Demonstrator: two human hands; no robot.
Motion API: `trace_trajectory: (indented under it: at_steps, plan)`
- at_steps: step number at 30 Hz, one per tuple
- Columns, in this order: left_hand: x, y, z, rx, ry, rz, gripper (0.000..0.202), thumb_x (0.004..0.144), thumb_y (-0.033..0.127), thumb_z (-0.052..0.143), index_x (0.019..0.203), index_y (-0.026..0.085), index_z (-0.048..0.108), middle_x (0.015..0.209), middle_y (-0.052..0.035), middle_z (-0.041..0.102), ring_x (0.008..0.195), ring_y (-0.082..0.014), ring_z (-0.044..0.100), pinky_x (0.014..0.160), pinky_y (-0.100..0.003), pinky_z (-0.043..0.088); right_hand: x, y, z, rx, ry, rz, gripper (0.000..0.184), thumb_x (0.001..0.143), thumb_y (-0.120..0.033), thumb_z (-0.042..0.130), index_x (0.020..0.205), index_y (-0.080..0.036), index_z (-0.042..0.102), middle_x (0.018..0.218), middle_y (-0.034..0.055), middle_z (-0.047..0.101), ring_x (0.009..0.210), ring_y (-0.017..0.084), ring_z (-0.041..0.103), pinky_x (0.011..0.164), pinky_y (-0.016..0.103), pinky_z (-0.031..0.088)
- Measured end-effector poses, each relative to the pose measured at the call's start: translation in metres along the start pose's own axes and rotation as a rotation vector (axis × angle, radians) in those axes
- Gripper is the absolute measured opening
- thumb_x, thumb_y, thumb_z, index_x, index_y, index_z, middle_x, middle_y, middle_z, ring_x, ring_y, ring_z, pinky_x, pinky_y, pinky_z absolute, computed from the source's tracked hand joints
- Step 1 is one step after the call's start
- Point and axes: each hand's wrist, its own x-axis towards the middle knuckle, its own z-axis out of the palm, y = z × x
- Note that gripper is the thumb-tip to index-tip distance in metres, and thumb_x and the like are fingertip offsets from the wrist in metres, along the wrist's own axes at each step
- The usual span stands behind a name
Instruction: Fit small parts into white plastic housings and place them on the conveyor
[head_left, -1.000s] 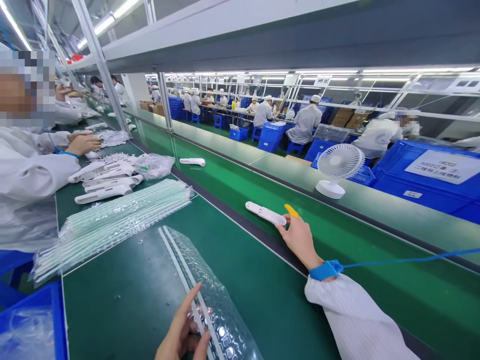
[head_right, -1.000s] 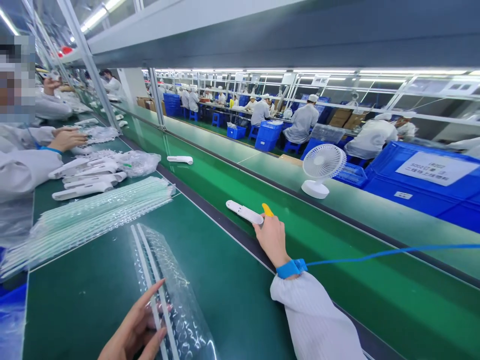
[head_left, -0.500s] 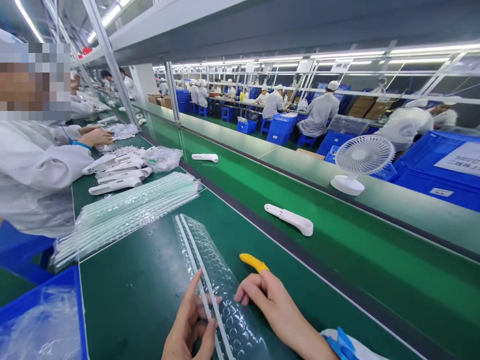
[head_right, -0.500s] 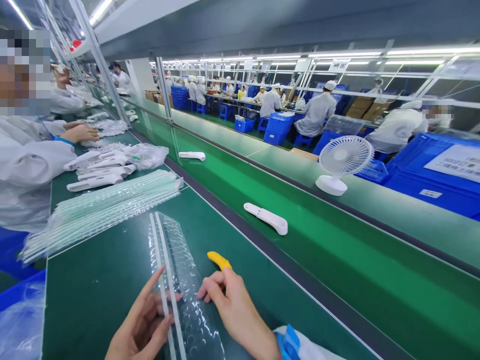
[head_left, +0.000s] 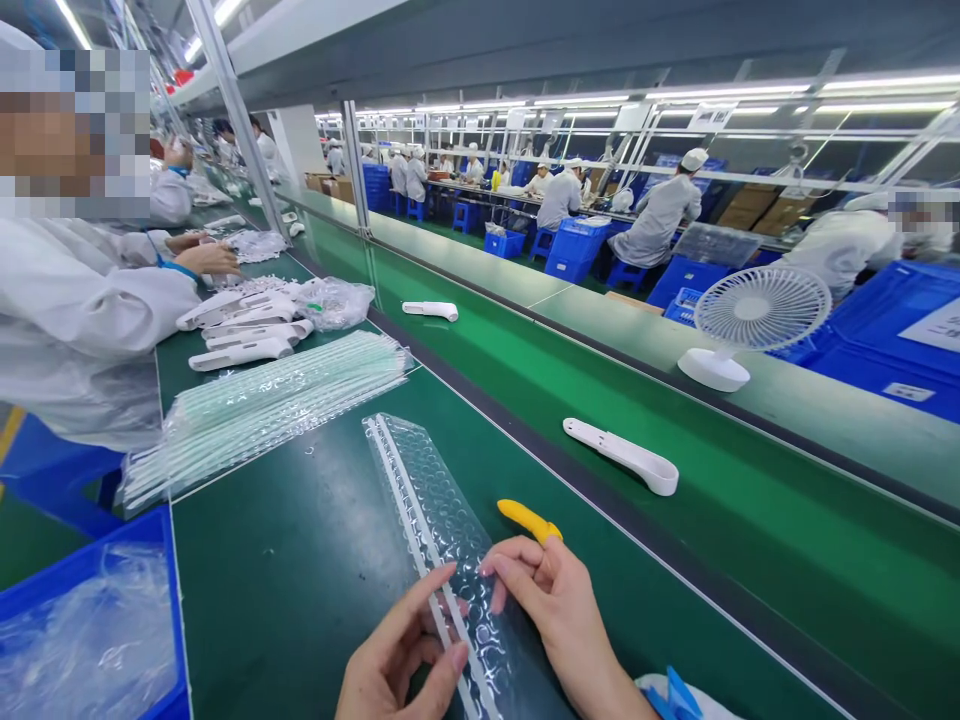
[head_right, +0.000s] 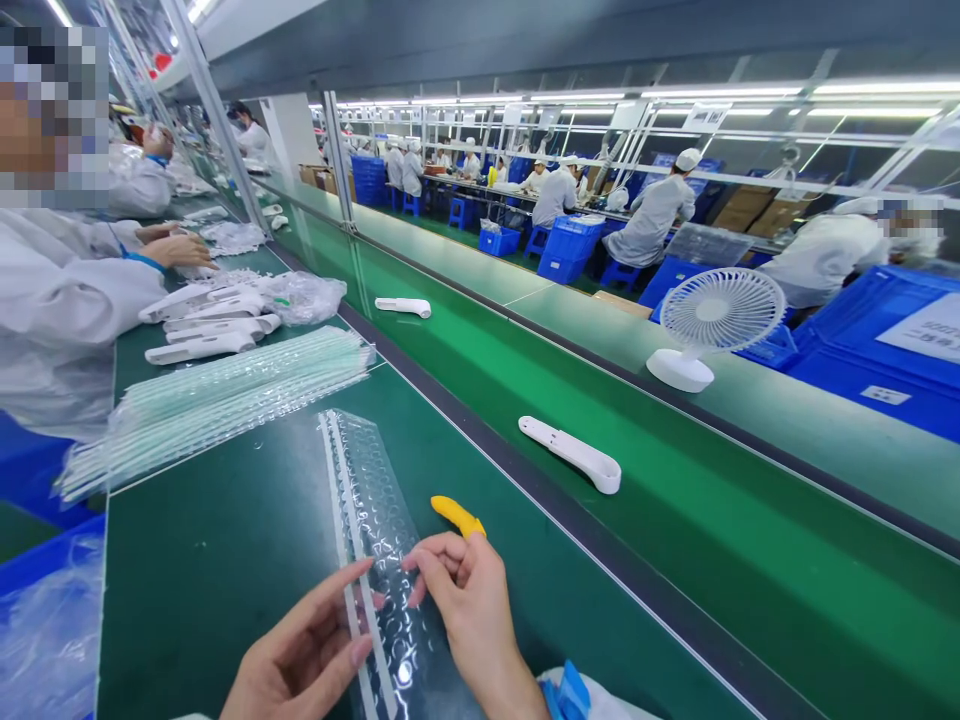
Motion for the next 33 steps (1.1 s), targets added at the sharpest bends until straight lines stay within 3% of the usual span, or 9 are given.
trace_trajectory:
  at_steps: [7, 9, 11, 13, 15, 18, 23, 29, 33]
  plan:
    - [0.007, -0.002, -0.018, 0.045, -0.092, -0.013, 0.034, 0.072, 0.031, 0.070, 0.105, 0.027, 0.063, 0.100, 0.0010, 0.071, 0.091, -0.0135, 0.064, 0.079, -0.013, 0.049, -0.002, 0.009, 0.003, -0.120, 0.028, -0.038, 0.027, 0.072, -0.042, 0.061, 0.069, -0.016, 0.060, 0.066, 0.0032, 0.063, 0.052, 0.012, 0.055, 0.057, 0.026, 0.046]
    - [0.007, -0.003, -0.019, 0.056, -0.063, -0.013, 0.036, 0.073, 0.031, 0.069, 0.108, 0.027, 0.060, 0.104, 0.0011, 0.069, 0.094, -0.0139, 0.064, 0.080, -0.013, 0.049, -0.004, 0.010, 0.003, -0.287, 0.117, -0.171, 0.018, 0.075, -0.035, 0.059, 0.074, -0.017, 0.060, 0.072, 0.0045, 0.062, 0.059, 0.014, 0.057, 0.058, 0.027, 0.048]
    - [0.007, -0.004, -0.018, 0.054, -0.057, -0.029, 0.040, 0.073, 0.032, 0.069, 0.110, 0.026, 0.057, 0.104, 0.0001, 0.069, 0.094, -0.0147, 0.063, 0.079, -0.014, 0.050, -0.008, 0.009, 0.004, -0.491, 0.176, -0.398, 0.009, 0.078, -0.027, 0.057, 0.078, -0.019, 0.060, 0.076, 0.0050, 0.060, 0.066, 0.015, 0.057, 0.060, 0.027, 0.048]
    - [0.006, -0.005, -0.017, 0.050, -0.067, -0.030, 0.042, 0.072, 0.032, 0.070, 0.110, 0.025, 0.054, 0.096, 0.0002, 0.070, 0.090, -0.0147, 0.065, 0.076, -0.015, 0.051, -0.013, 0.008, 0.005, -0.660, 0.142, -0.618, 0.007, 0.081, -0.020, 0.053, 0.078, -0.019, 0.059, 0.077, 0.0044, 0.057, 0.069, 0.015, 0.055, 0.060, 0.027, 0.046]
    - [0.007, -0.005, -0.016, 0.062, -0.077, -0.005, 0.040, 0.072, 0.031, 0.069, 0.109, 0.025, 0.053, 0.081, 0.0026, 0.069, 0.080, -0.0132, 0.066, 0.073, -0.015, 0.052, -0.018, 0.008, 0.007, -0.786, 0.084, -0.723, 0.009, 0.082, -0.016, 0.050, 0.078, -0.019, 0.057, 0.074, 0.0033, 0.056, 0.067, 0.015, 0.053, 0.058, 0.027, 0.044]
    - [0.008, -0.005, -0.015, 0.090, -0.091, 0.029, 0.038, 0.074, 0.032, 0.067, 0.108, 0.025, 0.049, 0.076, 0.0034, 0.067, 0.074, -0.0120, 0.065, 0.071, -0.015, 0.052, -0.022, 0.010, 0.009, -0.907, 0.030, -0.726, 0.009, 0.082, -0.014, 0.049, 0.080, -0.019, 0.056, 0.074, 0.0030, 0.056, 0.066, 0.015, 0.051, 0.057, 0.028, 0.041]
    - [0.007, -0.003, -0.011, 0.161, -0.126, 0.063, 0.044, 0.074, 0.034, 0.066, 0.112, 0.025, 0.046, 0.079, 0.0016, 0.068, 0.072, -0.0119, 0.065, 0.072, -0.016, 0.051, -0.021, 0.013, 0.009, -0.910, -0.038, -0.683, 0.011, 0.082, -0.013, 0.048, 0.082, -0.019, 0.057, 0.076, 0.0031, 0.058, 0.069, 0.015, 0.051, 0.060, 0.029, 0.040]
    - [-0.003, -0.006, 0.004, 0.220, 0.083, 0.224, 0.045, 0.071, 0.044, 0.064, 0.109, 0.024, 0.052, 0.064, 0.0059, 0.063, 0.057, -0.0086, 0.059, 0.061, -0.011, 0.050, -0.019, 0.005, 0.008, -0.899, -0.122, -0.626, 0.013, 0.077, -0.009, 0.053, 0.077, -0.019, 0.061, 0.072, 0.0011, 0.061, 0.068, 0.015, 0.052, 0.060, 0.028, 0.039]
    - [-0.003, -0.011, 0.003, 0.332, 0.039, 0.285, 0.043, 0.077, 0.037, 0.057, 0.116, 0.023, 0.047, 0.065, 0.0062, 0.062, 0.056, -0.0086, 0.059, 0.061, -0.012, 0.050, -0.021, 0.000, 0.007, -1.025, -0.193, -0.639, 0.015, 0.079, -0.009, 0.049, 0.074, -0.018, 0.060, 0.071, 0.0025, 0.061, 0.066, 0.016, 0.050, 0.059, 0.029, 0.037]
